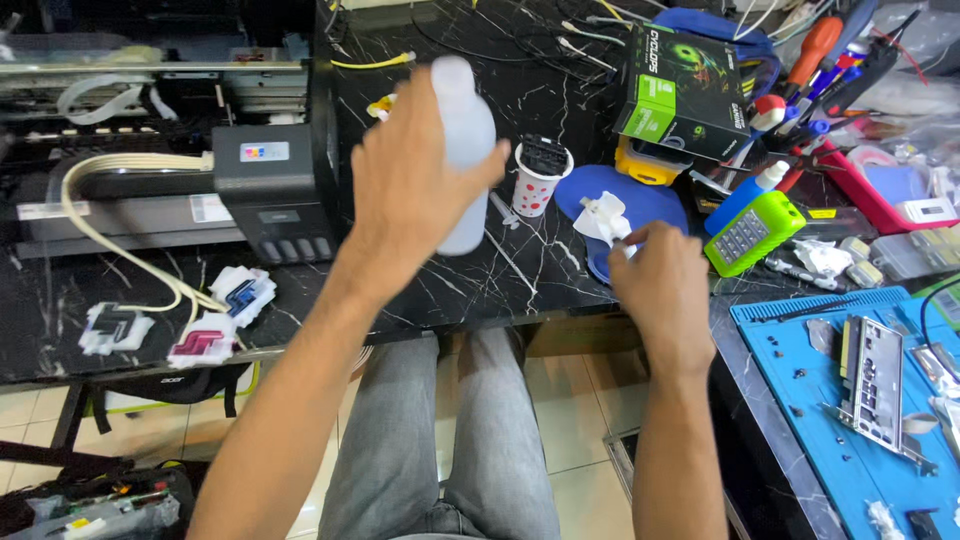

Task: The person cleans a small black printer component with a white wipe, then uses a syringe to draw liquid from a bottle and inject it into the component. The cleaned part is placed into a cup on the table.

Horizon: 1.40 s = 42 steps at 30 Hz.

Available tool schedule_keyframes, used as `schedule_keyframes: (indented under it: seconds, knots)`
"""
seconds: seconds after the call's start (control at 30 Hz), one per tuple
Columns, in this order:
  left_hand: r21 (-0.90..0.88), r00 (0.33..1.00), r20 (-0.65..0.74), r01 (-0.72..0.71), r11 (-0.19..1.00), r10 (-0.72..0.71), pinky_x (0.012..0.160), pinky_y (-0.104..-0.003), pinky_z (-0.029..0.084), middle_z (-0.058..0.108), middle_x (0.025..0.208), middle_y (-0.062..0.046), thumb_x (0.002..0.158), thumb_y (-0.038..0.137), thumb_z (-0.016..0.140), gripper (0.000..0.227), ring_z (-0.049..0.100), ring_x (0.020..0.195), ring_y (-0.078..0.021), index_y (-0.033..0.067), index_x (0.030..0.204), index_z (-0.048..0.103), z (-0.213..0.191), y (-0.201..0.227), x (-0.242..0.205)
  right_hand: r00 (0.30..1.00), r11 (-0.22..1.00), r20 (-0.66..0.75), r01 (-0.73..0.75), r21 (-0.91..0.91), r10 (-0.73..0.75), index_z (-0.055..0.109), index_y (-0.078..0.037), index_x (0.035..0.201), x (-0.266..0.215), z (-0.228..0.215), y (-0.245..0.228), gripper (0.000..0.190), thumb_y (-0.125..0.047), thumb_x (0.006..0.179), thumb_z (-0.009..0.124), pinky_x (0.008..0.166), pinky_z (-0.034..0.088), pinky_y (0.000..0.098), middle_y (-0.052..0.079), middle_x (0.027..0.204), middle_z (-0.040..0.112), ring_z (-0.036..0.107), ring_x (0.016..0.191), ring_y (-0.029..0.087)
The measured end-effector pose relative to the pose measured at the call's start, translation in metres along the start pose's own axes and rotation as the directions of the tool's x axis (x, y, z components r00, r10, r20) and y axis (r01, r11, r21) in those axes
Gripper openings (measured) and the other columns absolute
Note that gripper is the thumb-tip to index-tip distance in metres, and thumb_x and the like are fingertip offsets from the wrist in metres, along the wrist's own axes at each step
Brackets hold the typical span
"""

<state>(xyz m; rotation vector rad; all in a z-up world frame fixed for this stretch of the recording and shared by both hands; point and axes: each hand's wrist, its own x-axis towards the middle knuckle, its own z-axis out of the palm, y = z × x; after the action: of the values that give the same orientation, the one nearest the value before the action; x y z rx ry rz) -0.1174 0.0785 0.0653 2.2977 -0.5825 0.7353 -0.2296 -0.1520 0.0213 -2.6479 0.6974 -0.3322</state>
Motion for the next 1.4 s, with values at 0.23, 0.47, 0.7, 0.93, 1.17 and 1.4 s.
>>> schedule_keyframes:
  seconds: [0.23, 0.47, 0.7, 0.93, 1.17, 1.4]
  knots:
    - [-0.174, 0.995, 0.087, -0.032, 0.984, 0.048, 0.075, -0.068, 0.063, 0.068, 0.113, -0.031, 0.091, 0.037, 0.085, 0.079, 0.075, 0.101, -0.0532, -0.0131, 0.14, 0.05, 0.003, -0.009, -0.045, 0.999, 0.998, -0.033, 0.027, -0.064, -0.03, 0.08, -0.009, 0.101, 0.042, 0.093, 0.036, 0.026, -0.03, 0.088, 0.074, 0.081, 0.063, 0.0635, 0.026, 0.097, 0.076, 0.076, 0.092, 0.055]
    - [-0.071, 0.999, 0.034, -0.038, 0.997, 0.041, 0.067, -0.057, 0.065, 0.065, 0.107, -0.016, 0.089, 0.044, 0.087, 0.078, 0.078, 0.097, -0.0404, -0.0029, 0.141, 0.052, 0.014, -0.022, -0.053, 0.938, 0.951, -0.171, 0.285, -0.123, -0.303, 0.076, -0.002, 0.111, -0.01, 0.05, -0.013, 0.027, -0.023, 0.094, 0.079, 0.08, 0.059, 0.0595, 0.02, 0.09, 0.074, 0.074, 0.094, 0.047]
    - [-0.236, 0.977, 0.21, 0.026, 0.971, 0.025, 0.086, -0.055, 0.056, 0.06, 0.139, -0.012, 0.09, 0.066, 0.07, 0.088, 0.062, 0.129, -0.0355, 0.0068, 0.149, 0.042, -0.007, -0.019, -0.051, 0.739, 0.644, 0.022, 0.571, 0.509, -0.673, 0.026, 0.003, 0.161, -0.045, 0.014, -0.081, 0.092, -0.021, 0.091, 0.081, 0.126, 0.033, 0.0445, 0.022, 0.162, 0.041, 0.042, 0.153, 0.033]
    - [-0.261, 0.925, 0.067, -0.346, 0.901, 0.374, 0.114, -0.047, 0.05, 0.058, 0.146, -0.022, 0.112, -0.001, 0.051, 0.035, 0.057, 0.136, -0.0387, -0.0049, 0.147, 0.054, -0.028, -0.035, -0.034, 0.725, 0.478, -0.169, 0.592, 0.649, -0.668, 0.017, 0.002, 0.162, -0.016, 0.052, -0.115, 0.107, -0.02, 0.088, 0.091, 0.131, 0.035, 0.0439, 0.026, 0.168, 0.035, 0.042, 0.158, 0.036]
    - [0.091, 0.787, 0.226, -0.604, 0.792, 0.574, 0.084, -0.046, 0.06, 0.069, 0.125, -0.013, 0.082, -0.009, 0.07, 0.053, 0.07, 0.105, -0.0327, 0.0006, 0.134, 0.064, -0.036, -0.044, -0.012, 0.761, 0.426, -0.309, 0.596, 0.68, -0.571, 0.047, -0.007, 0.145, 0.004, 0.077, -0.137, 0.085, -0.016, 0.075, 0.094, 0.101, 0.055, 0.0338, 0.012, 0.14, 0.065, 0.068, 0.123, 0.022]
    - [0.506, 0.652, 0.269, -0.722, 0.472, 0.709, 0.092, -0.025, 0.06, 0.071, 0.129, -0.006, 0.09, 0.008, 0.073, 0.048, 0.073, 0.111, -0.0148, 0.0062, 0.137, 0.065, -0.026, -0.059, -0.011, 0.726, 0.432, -0.396, 0.666, 0.608, -0.562, 0.057, -0.006, 0.126, 0.003, 0.084, -0.142, 0.059, -0.01, 0.074, 0.085, 0.075, 0.057, 0.0341, 0.006, 0.111, 0.072, 0.071, 0.095, 0.02]
